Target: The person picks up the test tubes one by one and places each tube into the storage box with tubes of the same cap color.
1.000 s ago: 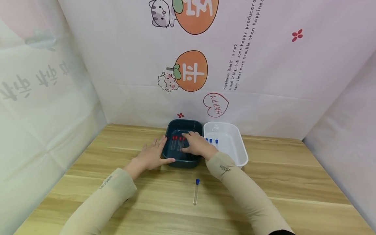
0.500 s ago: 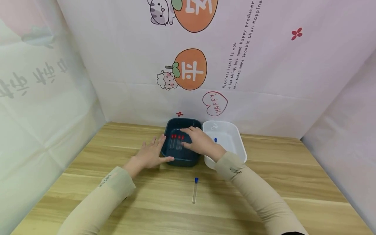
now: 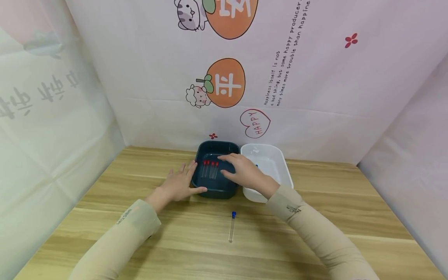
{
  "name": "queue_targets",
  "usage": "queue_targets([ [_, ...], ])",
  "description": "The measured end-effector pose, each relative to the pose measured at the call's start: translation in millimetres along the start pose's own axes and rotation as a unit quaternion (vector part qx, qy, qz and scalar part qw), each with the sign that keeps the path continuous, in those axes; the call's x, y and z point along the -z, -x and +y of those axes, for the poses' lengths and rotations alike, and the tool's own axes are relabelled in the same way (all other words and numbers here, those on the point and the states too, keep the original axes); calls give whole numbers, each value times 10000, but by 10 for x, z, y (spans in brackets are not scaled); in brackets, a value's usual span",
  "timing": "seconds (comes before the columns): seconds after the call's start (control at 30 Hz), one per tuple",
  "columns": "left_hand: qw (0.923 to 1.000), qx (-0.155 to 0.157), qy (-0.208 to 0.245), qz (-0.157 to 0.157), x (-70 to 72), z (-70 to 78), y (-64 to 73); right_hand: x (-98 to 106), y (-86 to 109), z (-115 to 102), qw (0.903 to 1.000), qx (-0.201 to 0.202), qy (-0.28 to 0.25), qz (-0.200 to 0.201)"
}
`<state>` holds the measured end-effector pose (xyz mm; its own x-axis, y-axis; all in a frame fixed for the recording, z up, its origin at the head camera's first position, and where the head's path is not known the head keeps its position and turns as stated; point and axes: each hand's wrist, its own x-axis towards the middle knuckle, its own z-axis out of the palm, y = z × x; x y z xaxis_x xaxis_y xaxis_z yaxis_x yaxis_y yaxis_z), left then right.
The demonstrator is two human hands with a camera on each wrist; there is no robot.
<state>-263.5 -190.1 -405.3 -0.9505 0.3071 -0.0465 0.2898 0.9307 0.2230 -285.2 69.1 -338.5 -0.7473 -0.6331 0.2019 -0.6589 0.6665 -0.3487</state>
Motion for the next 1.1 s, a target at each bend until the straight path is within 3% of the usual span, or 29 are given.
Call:
queue_targets([
  [0.37,10000,-4,81,-1,19,19,15,120,385,35,9993,237,-151,252],
  [0.7,9999,47,121,-25,-16,-2,18,75,703,78,9983,349,-298,348],
  [0.87,9998,30,221,-14,-21,8,25,18,859,79,9982,389,-343,295],
  [1.1,9997,-26,241,22,3,5,15,-88,1089,99,9995,279,-128,-68],
])
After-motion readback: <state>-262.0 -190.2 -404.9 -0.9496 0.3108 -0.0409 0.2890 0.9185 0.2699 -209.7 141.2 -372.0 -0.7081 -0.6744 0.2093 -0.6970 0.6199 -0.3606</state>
